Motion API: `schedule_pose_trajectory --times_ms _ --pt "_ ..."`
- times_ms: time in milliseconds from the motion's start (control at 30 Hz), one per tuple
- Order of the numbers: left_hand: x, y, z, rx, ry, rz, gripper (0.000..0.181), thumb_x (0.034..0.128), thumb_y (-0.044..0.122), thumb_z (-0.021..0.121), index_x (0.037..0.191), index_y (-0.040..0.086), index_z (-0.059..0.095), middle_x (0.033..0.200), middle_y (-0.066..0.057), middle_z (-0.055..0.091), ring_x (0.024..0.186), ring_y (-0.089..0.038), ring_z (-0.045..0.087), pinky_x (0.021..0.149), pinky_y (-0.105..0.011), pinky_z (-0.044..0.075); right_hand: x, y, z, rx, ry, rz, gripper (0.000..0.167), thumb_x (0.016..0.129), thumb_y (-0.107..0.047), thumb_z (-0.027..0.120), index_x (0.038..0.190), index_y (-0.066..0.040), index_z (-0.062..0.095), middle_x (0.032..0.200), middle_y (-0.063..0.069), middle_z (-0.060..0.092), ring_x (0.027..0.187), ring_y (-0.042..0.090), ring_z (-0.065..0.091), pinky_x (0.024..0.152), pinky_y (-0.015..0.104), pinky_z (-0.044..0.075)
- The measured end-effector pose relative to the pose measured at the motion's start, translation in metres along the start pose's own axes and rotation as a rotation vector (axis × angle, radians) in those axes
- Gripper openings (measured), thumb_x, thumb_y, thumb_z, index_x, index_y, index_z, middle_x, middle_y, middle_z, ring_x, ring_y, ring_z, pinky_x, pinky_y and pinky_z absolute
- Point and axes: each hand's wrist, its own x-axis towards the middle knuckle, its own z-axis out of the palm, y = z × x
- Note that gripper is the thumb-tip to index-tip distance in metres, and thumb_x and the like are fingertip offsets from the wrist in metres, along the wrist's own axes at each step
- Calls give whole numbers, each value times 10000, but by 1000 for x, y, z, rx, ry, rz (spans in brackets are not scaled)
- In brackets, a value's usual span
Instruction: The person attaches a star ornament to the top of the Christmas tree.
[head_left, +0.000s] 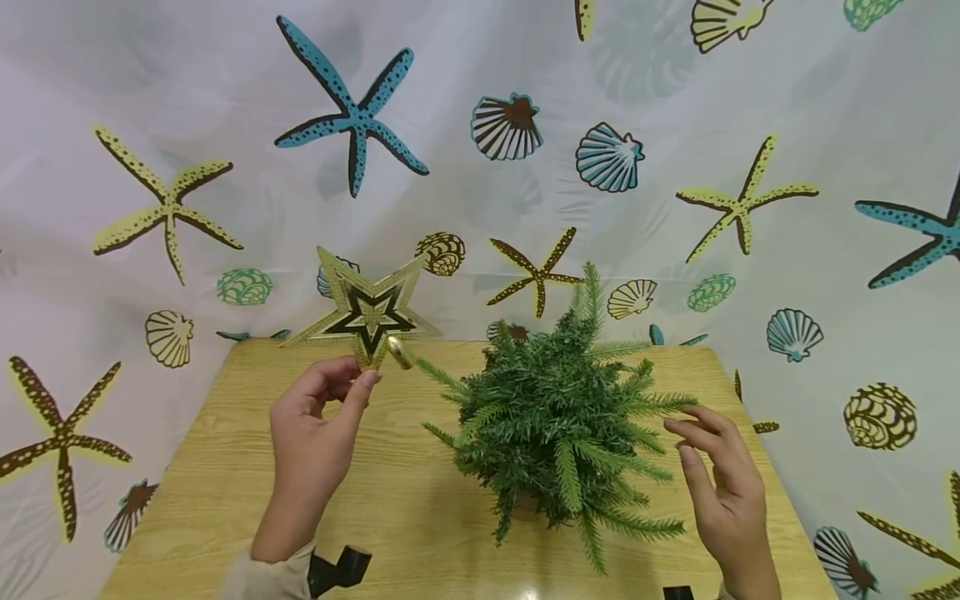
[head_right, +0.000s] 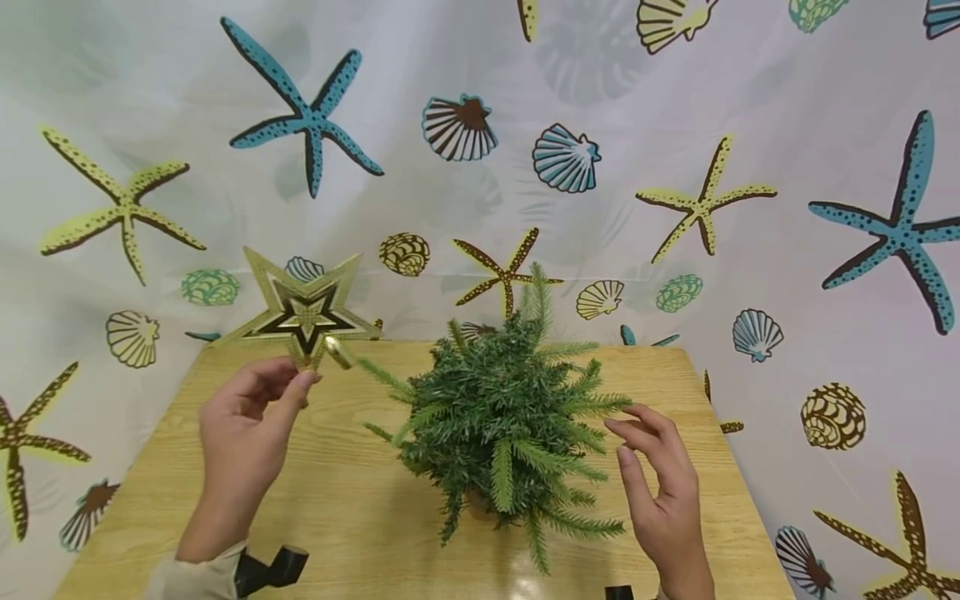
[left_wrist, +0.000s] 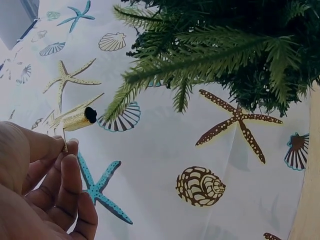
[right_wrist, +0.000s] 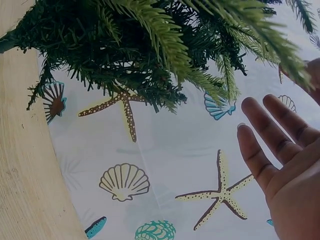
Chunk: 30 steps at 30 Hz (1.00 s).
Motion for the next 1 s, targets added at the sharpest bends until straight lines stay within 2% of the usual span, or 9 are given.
schedule_pose_trajectory --times_ms 167,333,567,767,1000 --pt "2 4 6 4 -22 32 97 922 -6 772 1015 -23 750 890 -41 710 755 -104 636 709 -184 503 4 -1 2 1 25 -4 328 941 252 503 1229 155 625 1366 252 525 1288 222 513 944 233 470" --pt "4 10 12 -2 -39 38 96 917 3 781 1008 -7 753 905 -55 719 776 -104 640 725 -185 504 10 -2 5 31 44 -6 291 970 221 487 1211 158 639 1426 318 460 1203 202 554 931 237 467" --pt "7 21 25 -10 -91 88 82 897 24 809 967 11 769 927 -69 744 810 -119 632 774 -236 489 15 -9 8 41 53 -26 263 986 192 487 1208 178 627 1446 355 423 1171 208 544 913 228 467" --pt "8 27 31 -18 -157 63 71 895 64 822 951 54 780 907 -19 750 827 -130 656 826 -260 489 17 -13 10 36 55 -17 282 976 196 497 1205 151 655 1489 354 390 1251 272 468 933 230 464" --pt "6 30 36 -24 -186 70 80 886 83 836 950 75 789 882 -2 763 819 -127 698 890 -284 499 16 -10 11 36 35 -28 296 973 201 504 1214 136 663 1468 361 413 1244 264 485 988 257 428"
